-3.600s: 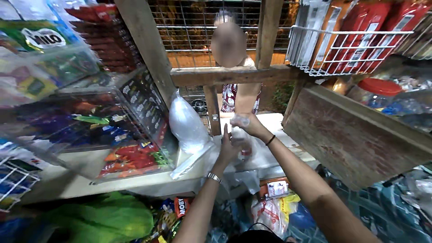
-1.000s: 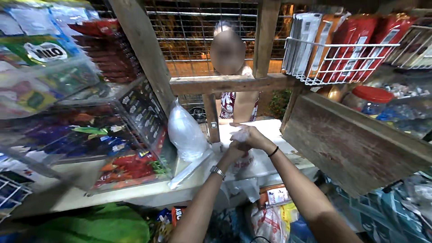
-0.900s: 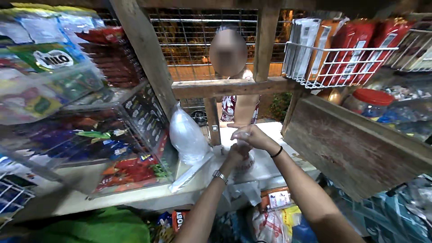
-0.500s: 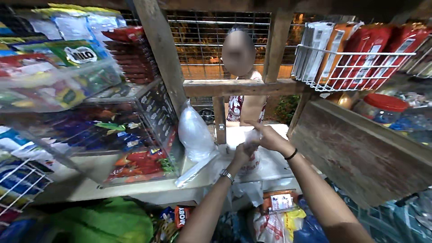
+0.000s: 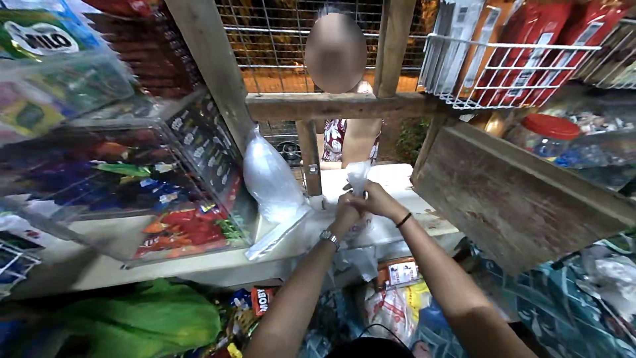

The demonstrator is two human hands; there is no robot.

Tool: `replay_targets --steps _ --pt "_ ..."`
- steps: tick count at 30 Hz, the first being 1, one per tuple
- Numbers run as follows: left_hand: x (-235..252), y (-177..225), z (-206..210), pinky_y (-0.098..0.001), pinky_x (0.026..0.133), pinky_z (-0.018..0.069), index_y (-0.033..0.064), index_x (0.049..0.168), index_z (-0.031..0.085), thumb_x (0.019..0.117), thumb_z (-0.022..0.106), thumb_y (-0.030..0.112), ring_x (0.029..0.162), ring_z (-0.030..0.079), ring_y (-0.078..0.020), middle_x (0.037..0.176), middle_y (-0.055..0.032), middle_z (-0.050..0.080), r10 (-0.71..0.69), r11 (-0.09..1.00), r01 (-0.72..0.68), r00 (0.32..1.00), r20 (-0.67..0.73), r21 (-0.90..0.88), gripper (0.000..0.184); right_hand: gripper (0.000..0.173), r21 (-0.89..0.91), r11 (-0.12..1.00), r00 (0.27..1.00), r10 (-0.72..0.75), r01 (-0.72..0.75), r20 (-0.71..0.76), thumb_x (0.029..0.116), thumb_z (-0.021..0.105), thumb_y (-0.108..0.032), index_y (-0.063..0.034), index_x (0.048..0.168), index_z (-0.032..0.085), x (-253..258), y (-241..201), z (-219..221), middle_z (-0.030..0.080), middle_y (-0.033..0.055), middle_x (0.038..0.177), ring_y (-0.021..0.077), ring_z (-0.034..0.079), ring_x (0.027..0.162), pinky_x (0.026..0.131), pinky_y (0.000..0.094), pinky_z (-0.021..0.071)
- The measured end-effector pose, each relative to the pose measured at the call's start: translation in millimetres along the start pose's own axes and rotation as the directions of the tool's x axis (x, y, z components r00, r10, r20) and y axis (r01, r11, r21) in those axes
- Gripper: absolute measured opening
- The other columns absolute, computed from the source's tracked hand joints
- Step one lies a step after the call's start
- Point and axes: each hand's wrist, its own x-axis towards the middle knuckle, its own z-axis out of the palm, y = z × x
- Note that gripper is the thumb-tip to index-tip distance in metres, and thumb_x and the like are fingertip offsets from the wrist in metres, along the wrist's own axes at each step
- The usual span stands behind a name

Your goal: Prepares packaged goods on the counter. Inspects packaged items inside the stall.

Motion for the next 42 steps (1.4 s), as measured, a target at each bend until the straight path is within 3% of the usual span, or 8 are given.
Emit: replay_targets --steps 4,9,13,18,23,31,38,42 --pt "-12 6 1 -0.0487 0.114 0.0368 -0.0148 0.133 0.054 0.0953 0.068 0.009 0.133 0.050 -0.0431 0.136 -0.0336 0.056 -0.061 0.987 0.059 0.998 0.011 0.147 0.047 0.021 -0.049 0.995 0.983 -0.089 0.082 -0.159 0.0957 0.060 0.005 0.0101 0.115 0.067 11 -12 27 0.073 0.0221 0.104 0.0349 0.071 0.102 0.104 0.0515 0.0504" --pt "-5 16 1 -0.0493 0.113 0.0395 -0.0080 0.137 0.056 0.1016 0.060 0.015 0.131 0.055 -0.0380 0.136 -0.0275 0.059 -0.125 0.983 0.129 0.991 -0.039 0.132 0.042 0.025 0.334 0.942 0.986 0.034 0.022 -0.162 0.1049 0.039 -0.002 0.0095 0.115 0.059 10 -27 20 0.066 0.0099 0.077 0.0147 0.063 0.071 0.072 0.0341 0.0547" --pt "-2 7 0 -0.0478 0.094 0.0519 -0.0075 0.112 0.069 0.1043 0.055 0.018 0.098 0.068 -0.0303 0.102 -0.0216 0.070 -0.042 0.994 0.033 0.995 -0.087 -0.103 0.030 0.038 0.457 0.887 0.974 0.044 0.063 -0.221 0.1108 0.030 -0.019 0.0046 0.124 0.056 3 -41 -21 0.072 0.0112 0.106 0.0142 0.068 0.097 0.092 0.0371 0.0544" --pt "1 -2 3 -0.0493 0.095 0.0531 -0.0054 0.112 0.071 0.1004 0.064 0.034 0.099 0.070 -0.0310 0.102 -0.0210 0.073 -0.035 0.992 0.019 0.991 -0.126 -0.123 0.041 0.038 0.308 0.942 0.902 0.010 0.137 -0.431 0.1114 0.038 -0.026 -0.0026 0.136 0.055 -9 -52 -72 0.066 0.0088 0.130 0.0122 0.066 0.112 0.097 0.0332 0.0541" --pt "-2 0 2 -0.0514 0.099 0.0513 -0.0069 0.114 0.071 0.0991 0.065 0.027 0.105 0.069 -0.0355 0.107 -0.0243 0.072 0.006 0.998 -0.014 0.991 -0.134 -0.062 0.038 0.041 -0.047 0.998 0.999 0.034 -0.033 0.038 0.0976 0.068 -0.009 -0.0054 0.137 0.058 -4 -74 -100 0.064 0.0143 0.132 0.0256 0.068 0.106 0.089 0.0432 0.0579" --pt "-8 3 -2 -0.0501 0.104 0.0466 -0.0106 0.124 0.063 0.0900 0.073 0.012 0.117 0.062 -0.0385 0.120 -0.0290 0.065 -0.064 0.996 0.059 0.995 -0.080 -0.070 0.042 0.042 -0.469 0.845 0.825 0.061 0.257 0.562 0.0854 0.075 0.004 -0.0149 0.123 0.075 32 -80 -79 0.049 0.0162 0.153 0.0427 0.046 0.136 0.106 0.0640 0.0366" --pt "-3 3 2 -0.0506 0.088 0.0547 -0.0045 0.103 0.071 0.0987 0.065 0.043 0.091 0.070 -0.0298 0.094 -0.0179 0.072 -0.136 0.985 0.122 0.985 -0.109 -0.121 0.048 0.023 -0.266 0.951 0.984 -0.131 0.158 0.116 0.1018 0.061 -0.015 0.0025 0.101 0.076 55 -46 -80 0.074 0.0179 0.103 0.0304 0.071 0.099 0.094 0.0517 0.0537" --pt "-4 2 2 -0.0509 0.090 0.0538 -0.0048 0.105 0.071 0.0978 0.066 0.042 0.096 0.070 -0.0305 0.097 -0.0189 0.072 -0.115 0.987 0.098 0.985 -0.131 -0.128 0.048 0.033 -0.262 0.961 0.966 -0.019 0.089 0.258 0.1000 0.067 -0.018 -0.0001 0.127 0.067 56 -57 -104 0.066 0.0198 0.130 0.0328 0.064 0.119 0.105 0.0495 0.0488"
